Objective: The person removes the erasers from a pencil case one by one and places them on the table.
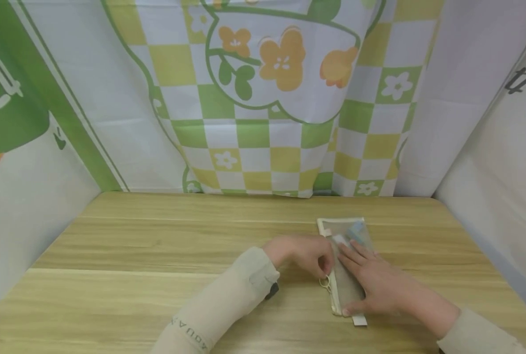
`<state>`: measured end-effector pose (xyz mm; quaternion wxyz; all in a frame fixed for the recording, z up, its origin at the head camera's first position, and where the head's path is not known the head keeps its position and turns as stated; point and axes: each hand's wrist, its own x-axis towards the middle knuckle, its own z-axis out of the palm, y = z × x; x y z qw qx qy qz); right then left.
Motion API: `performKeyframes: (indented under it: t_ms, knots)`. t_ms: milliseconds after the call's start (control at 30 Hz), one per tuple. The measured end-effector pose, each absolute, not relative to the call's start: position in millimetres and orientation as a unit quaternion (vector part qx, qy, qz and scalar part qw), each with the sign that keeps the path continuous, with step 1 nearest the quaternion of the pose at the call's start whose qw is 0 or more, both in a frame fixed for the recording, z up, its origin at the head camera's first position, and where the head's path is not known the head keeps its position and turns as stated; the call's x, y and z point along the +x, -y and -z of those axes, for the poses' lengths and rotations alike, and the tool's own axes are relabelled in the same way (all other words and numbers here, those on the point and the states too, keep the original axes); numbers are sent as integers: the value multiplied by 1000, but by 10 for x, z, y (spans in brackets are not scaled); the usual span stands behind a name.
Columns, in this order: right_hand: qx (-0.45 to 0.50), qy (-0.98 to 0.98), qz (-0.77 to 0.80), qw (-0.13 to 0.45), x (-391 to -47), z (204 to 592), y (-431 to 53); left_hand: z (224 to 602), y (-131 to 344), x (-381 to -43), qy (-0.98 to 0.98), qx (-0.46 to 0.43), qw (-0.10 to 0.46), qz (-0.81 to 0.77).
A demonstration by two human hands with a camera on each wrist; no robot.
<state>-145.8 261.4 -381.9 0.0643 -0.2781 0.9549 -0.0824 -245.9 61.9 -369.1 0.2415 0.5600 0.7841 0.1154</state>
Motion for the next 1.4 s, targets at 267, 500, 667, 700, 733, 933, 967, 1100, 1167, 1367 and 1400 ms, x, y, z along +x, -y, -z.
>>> performKeyframes:
  t_ms: [267,500,667,700,733,933,967,1100,1167,1367,1400]
  knots:
    - [-275,-956,81,60,-1451,3806,-2597,3653,-590,-2499,-780,569,234,-117]
    - [-279,-955,79,55,-1456,3802,-2598,3643,-597,-2531,-782,565,232,-124]
    - [-277,-955,82,64,-1458,3791,-2596,3667,-607,-2582,-781,570,219,-130]
    - [-277,-955,84,66,-1456,3789,-2594,3668,-606,-2588,-784,569,215,-127]
    - [-279,-954,84,66,-1455,3788,-2592,3668,-603,-2591,-786,569,210,-124]
    - [-297,-950,81,56,-1451,3817,-2593,3667,-578,-2578,-795,558,207,-120]
    - [-296,-950,80,55,-1449,3823,-2595,3671,-575,-2577,-795,557,209,-121]
    - [-295,-951,78,52,-1446,3851,-2613,3686,-575,-2590,-791,560,209,-126]
    - [-294,-951,79,48,-1445,3848,-2618,3687,-578,-2610,-790,563,207,-130]
    - [-290,-952,85,50,-1442,3838,-2618,3682,-576,-2681,-790,562,201,-138]
    - [-288,-952,87,52,-1437,3838,-2615,3683,-573,-2688,-791,561,201,-140]
